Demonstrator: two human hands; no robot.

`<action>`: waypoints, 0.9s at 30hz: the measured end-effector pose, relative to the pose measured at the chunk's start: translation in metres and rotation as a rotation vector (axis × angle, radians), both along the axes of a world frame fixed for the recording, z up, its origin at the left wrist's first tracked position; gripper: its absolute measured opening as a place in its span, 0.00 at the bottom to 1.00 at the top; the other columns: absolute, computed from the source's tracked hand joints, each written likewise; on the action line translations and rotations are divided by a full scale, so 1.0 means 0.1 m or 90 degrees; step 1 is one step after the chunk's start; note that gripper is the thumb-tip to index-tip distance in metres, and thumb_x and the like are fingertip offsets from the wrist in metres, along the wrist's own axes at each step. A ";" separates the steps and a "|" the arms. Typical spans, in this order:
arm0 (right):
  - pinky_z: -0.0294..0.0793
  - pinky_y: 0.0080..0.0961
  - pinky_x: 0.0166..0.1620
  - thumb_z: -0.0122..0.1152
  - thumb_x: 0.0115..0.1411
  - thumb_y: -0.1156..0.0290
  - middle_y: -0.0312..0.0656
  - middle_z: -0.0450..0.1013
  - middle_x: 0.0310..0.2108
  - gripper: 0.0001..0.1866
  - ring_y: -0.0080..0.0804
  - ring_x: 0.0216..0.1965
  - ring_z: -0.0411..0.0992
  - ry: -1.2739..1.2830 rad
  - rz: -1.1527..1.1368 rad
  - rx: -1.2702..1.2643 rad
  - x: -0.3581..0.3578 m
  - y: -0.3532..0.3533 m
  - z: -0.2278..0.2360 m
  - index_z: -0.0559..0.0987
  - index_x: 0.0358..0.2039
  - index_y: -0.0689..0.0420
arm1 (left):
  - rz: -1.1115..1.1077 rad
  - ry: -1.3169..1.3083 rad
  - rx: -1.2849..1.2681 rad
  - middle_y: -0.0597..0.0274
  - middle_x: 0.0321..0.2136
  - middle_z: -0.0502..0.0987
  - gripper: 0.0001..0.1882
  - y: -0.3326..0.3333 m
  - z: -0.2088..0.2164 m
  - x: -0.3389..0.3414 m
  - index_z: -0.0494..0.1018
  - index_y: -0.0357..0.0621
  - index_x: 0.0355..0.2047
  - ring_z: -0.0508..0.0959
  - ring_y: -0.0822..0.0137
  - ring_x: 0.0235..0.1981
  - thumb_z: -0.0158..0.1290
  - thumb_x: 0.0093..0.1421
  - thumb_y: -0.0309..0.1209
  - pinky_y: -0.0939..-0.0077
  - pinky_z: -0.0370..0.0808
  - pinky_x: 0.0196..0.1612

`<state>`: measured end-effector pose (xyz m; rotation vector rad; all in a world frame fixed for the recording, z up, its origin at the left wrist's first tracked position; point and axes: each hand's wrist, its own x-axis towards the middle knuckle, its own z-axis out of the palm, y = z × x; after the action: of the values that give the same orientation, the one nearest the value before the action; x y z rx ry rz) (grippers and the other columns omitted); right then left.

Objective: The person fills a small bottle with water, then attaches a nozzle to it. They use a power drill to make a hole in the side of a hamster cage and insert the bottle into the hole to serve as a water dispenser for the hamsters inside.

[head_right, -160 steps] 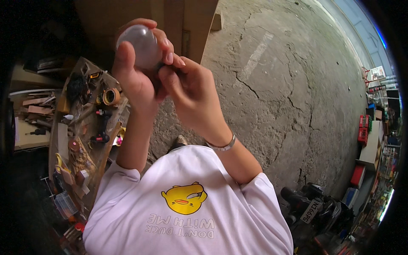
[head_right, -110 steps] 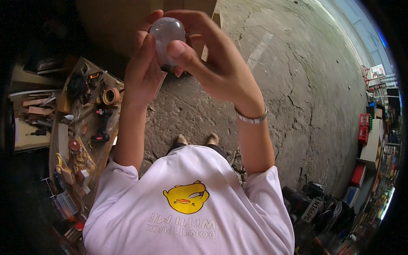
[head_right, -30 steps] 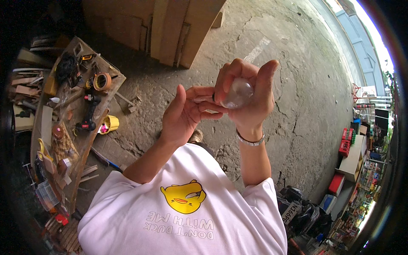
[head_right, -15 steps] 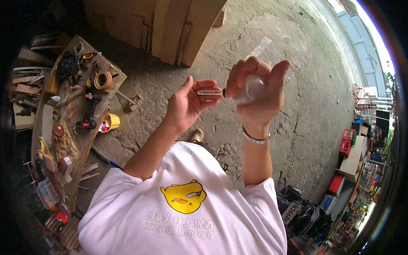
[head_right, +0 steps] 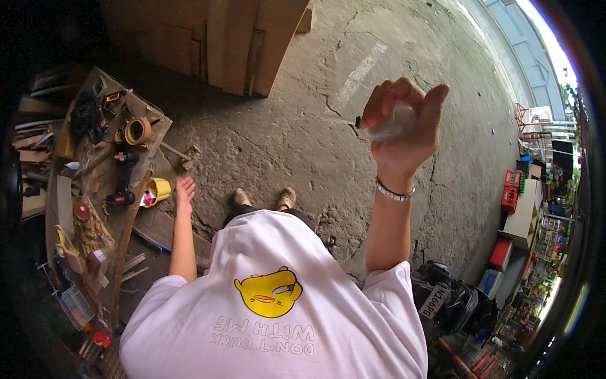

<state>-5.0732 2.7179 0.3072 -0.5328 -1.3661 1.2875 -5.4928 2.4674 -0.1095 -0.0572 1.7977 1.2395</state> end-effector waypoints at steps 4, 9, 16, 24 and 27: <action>0.62 0.23 0.19 0.17 0.75 0.39 0.42 0.66 0.14 0.43 0.30 0.15 0.63 0.024 -0.004 -0.012 0.04 0.04 0.00 0.70 0.20 0.58 | 0.071 -0.041 -0.080 0.51 0.65 0.71 0.37 -0.49 -0.22 -0.17 0.69 0.40 0.64 0.71 0.55 0.65 0.28 0.75 0.58 0.57 0.61 0.67; 0.63 0.24 0.20 0.18 0.75 0.40 0.43 0.66 0.14 0.42 0.31 0.16 0.63 0.026 0.007 0.001 0.03 0.08 0.01 0.70 0.20 0.59 | 0.067 -0.057 -0.128 0.50 0.65 0.70 0.39 -0.80 -0.39 -0.09 0.67 0.39 0.64 0.71 0.54 0.65 0.27 0.75 0.59 0.54 0.62 0.67; 0.66 0.28 0.27 0.24 0.76 0.42 0.42 0.63 0.18 0.39 0.34 0.22 0.63 0.049 0.045 0.003 0.12 0.13 -0.02 0.71 0.24 0.60 | 0.012 -0.073 -0.148 0.50 0.64 0.71 0.39 -0.88 -0.51 0.05 0.68 0.40 0.63 0.73 0.53 0.63 0.28 0.74 0.60 0.55 0.65 0.64; 0.67 0.28 0.24 0.22 0.76 0.41 0.43 0.68 0.19 0.40 0.34 0.18 0.67 0.081 -0.066 -0.058 0.25 0.14 0.03 0.72 0.24 0.60 | -0.110 -0.074 -0.125 0.49 0.63 0.72 0.38 -0.74 -0.57 0.08 0.68 0.39 0.63 0.74 0.53 0.62 0.33 0.74 0.60 0.55 0.69 0.62; 0.66 0.28 0.27 0.25 0.75 0.39 0.44 0.67 0.20 0.39 0.35 0.21 0.66 0.018 -0.045 -0.045 0.34 0.12 0.08 0.72 0.26 0.60 | -0.150 -0.066 -0.122 0.50 0.62 0.73 0.36 -0.66 -0.58 0.13 0.68 0.40 0.63 0.76 0.54 0.60 0.35 0.74 0.59 0.55 0.70 0.61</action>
<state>-5.0395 2.7294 0.3151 -0.6039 -1.2719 1.2853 -5.4802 2.4012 -0.1676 -0.0176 1.7720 0.8819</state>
